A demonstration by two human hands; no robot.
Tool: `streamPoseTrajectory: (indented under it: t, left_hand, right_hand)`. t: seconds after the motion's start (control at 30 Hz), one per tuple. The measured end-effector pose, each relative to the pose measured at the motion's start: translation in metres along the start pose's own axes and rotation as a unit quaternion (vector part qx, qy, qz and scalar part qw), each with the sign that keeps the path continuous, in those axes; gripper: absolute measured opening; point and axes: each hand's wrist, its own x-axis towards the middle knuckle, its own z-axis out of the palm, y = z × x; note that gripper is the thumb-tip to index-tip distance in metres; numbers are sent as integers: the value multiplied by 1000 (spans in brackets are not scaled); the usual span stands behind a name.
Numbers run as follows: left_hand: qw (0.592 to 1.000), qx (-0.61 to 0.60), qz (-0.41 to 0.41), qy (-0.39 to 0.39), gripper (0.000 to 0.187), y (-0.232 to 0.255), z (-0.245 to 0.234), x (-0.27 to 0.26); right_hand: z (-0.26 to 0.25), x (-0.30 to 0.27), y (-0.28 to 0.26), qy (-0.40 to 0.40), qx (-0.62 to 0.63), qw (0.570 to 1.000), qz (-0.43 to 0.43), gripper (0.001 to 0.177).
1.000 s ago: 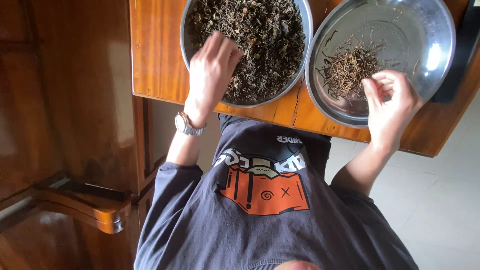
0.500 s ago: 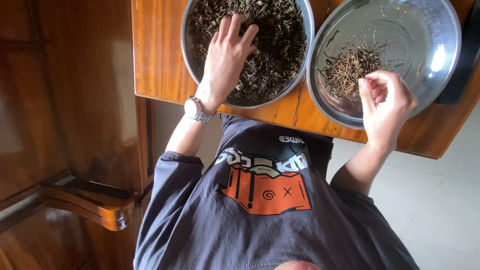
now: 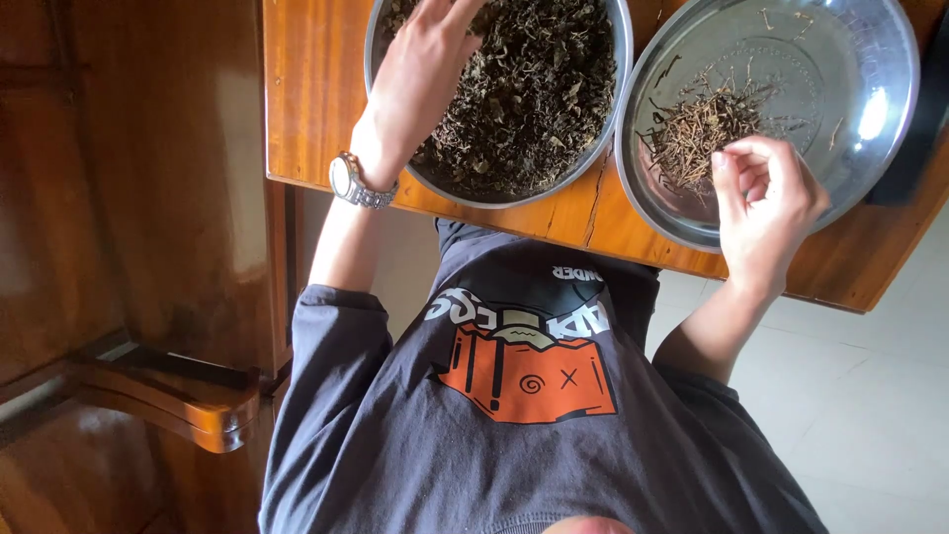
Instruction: Manually sorting dried tea leaves by picking out stems and placing them in a separate bowl
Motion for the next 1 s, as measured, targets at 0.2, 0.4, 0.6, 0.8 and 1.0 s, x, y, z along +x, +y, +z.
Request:
streamPoseTrajectory:
  t: [0.2, 0.4, 0.6, 0.8, 1.0]
  left_hand:
    - [996, 88, -5, -30, 64, 21, -12, -18]
    - [962, 249, -6, -108, 98, 29, 24, -35]
    - [995, 65, 36, -60, 53, 23, -1, -22]
    - [982, -128, 84, -115, 14, 8, -29, -2]
    - [985, -139, 83, -68, 42, -12, -31, 1]
  right_hand:
    - [-1, -1, 2, -2, -8, 1000, 0, 10]
    - [5, 3, -2, -10, -2, 1000, -7, 8]
    - [7, 2, -5, -20, -1, 1000, -16, 8]
    - [6, -1, -8, -16, -9, 1000, -23, 8]
    - [9, -5, -4, -22, -18, 999, -25, 10]
